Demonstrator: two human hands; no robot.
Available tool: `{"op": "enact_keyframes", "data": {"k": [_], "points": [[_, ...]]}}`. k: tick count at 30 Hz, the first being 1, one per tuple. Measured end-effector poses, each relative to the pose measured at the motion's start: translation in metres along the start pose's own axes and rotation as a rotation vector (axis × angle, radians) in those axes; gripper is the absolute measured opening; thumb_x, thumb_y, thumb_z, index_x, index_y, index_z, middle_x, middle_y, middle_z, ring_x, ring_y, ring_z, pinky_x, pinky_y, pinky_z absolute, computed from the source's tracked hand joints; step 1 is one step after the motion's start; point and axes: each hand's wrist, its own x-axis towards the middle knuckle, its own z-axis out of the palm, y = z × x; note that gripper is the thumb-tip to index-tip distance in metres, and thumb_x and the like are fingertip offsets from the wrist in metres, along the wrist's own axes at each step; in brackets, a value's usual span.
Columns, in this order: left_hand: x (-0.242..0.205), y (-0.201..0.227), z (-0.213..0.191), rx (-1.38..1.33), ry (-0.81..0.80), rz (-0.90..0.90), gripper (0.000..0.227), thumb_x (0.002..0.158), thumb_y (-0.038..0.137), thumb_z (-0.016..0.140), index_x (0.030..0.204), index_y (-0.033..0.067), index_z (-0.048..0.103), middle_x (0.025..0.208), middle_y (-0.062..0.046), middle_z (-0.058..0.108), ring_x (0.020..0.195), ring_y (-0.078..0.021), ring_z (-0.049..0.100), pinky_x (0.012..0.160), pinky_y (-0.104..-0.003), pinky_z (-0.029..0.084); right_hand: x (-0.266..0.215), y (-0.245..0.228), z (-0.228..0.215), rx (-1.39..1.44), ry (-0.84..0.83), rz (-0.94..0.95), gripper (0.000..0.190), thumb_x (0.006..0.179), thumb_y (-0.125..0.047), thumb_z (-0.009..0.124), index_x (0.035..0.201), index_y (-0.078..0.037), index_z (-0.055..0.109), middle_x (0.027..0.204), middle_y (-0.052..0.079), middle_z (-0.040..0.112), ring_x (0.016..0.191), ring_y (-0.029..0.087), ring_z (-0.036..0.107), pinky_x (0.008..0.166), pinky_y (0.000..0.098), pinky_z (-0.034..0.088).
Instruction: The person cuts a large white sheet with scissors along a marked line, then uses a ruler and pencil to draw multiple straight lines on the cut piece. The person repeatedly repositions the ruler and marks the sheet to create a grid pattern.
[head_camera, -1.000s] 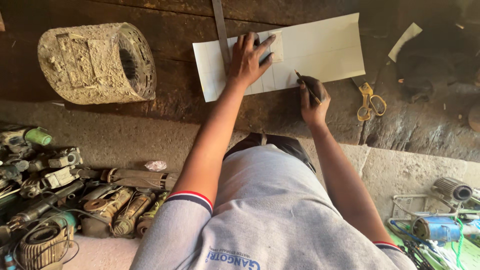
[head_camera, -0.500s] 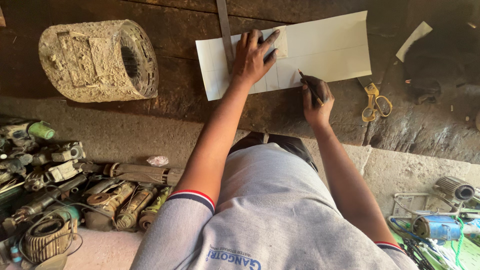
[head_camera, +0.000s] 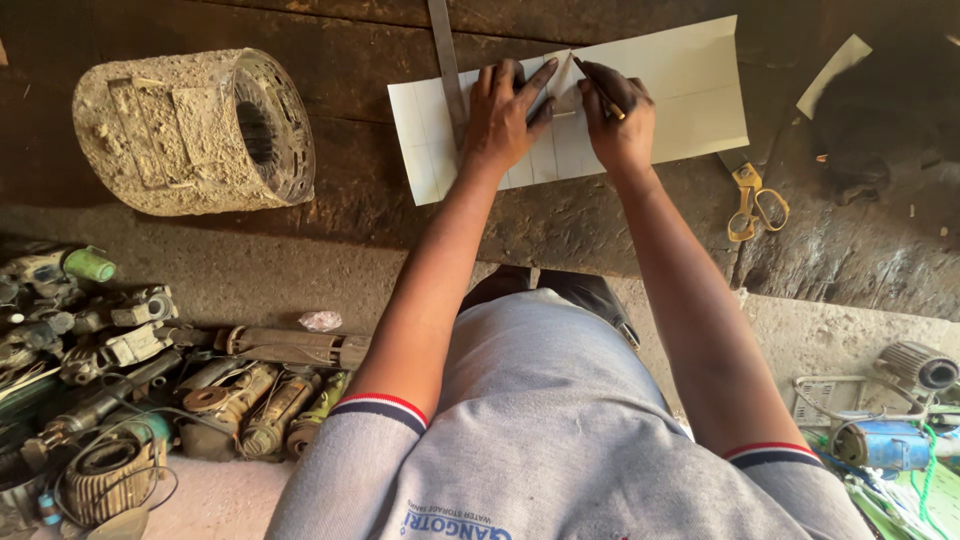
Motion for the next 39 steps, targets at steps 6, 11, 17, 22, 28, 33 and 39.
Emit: {"op": "enact_keyframes", "data": {"k": [6,11,17,22,28,33,39], "points": [[0.000,-0.002,0.005,-0.002,-0.085,-0.049,0.059,0.100,0.045,0.072,0.153,0.0386,0.049,0.135,-0.021,0.055,0.123,-0.0386,0.051,0.104,-0.053,0.046,-0.003,-0.002,-0.007,-0.017,-0.041,-0.052,0.022,0.100,-0.002,0.071,0.121,-0.006,0.072,0.106,0.012,0.076,0.091,0.036,0.069,0.083,0.0442,0.055],[-0.001,0.000,0.004,0.058,-0.006,-0.016,0.059,0.098,0.047,0.070,0.152,0.0393,0.047,0.140,-0.024,0.053,0.126,-0.0407,0.050,0.105,-0.053,0.045,0.007,0.004,-0.004,-0.035,-0.071,-0.051,0.015,0.102,-0.004,0.072,0.117,-0.006,0.073,0.105,0.012,0.076,0.092,0.036,0.069,0.084,0.0442,0.054],[0.002,0.000,0.002,-0.144,-0.214,-0.247,0.058,0.104,0.039,0.060,0.157,0.0353,0.038,0.152,-0.020,0.050,0.138,-0.0380,0.048,0.111,-0.050,0.048,-0.027,-0.005,-0.005,-0.222,-0.317,-0.260,0.033,0.097,-0.006,0.067,0.130,-0.009,0.069,0.128,0.010,0.074,0.131,0.039,0.058,0.108,0.0508,0.047],[-0.046,-0.045,-0.039,0.041,-0.166,-0.207,0.071,0.105,-0.008,0.052,0.165,0.0273,0.046,0.175,-0.011,0.029,0.161,-0.0371,0.022,0.129,-0.056,0.029,-0.065,0.008,-0.035,-0.384,-0.258,-0.050,0.027,0.101,-0.008,0.066,0.128,-0.007,0.067,0.152,0.013,0.058,0.143,0.042,0.045,0.117,0.0541,0.038],[-0.060,-0.043,-0.059,0.199,-0.294,-0.060,0.081,0.085,0.048,0.080,0.155,0.0233,0.047,0.167,-0.015,0.011,0.150,-0.0399,0.019,0.120,-0.069,0.022,-0.100,0.028,-0.054,-0.240,-0.351,-0.149,0.024,0.108,-0.020,0.068,0.127,-0.007,0.064,0.164,0.011,0.049,0.157,0.037,0.036,0.128,0.0523,0.034],[-0.038,0.008,-0.028,0.131,-0.366,0.052,0.087,0.086,0.062,0.075,0.158,0.0269,0.042,0.167,-0.014,0.022,0.154,-0.0362,0.024,0.123,-0.062,0.024,-0.096,0.026,-0.057,-0.256,-0.380,-0.150,0.044,0.098,-0.034,0.075,0.129,-0.006,0.062,0.163,0.012,0.047,0.155,0.038,0.035,0.128,0.0521,0.029],[-0.010,0.027,-0.003,0.215,-0.399,0.077,0.111,0.082,0.079,0.068,0.163,0.0146,0.027,0.172,-0.008,0.016,0.156,-0.0314,0.021,0.124,-0.055,0.024,-0.095,0.019,-0.065,-0.235,-0.445,-0.120,0.067,0.084,-0.046,0.084,0.130,-0.005,0.058,0.164,0.013,0.044,0.155,0.039,0.029,0.127,0.0525,0.024]]}}
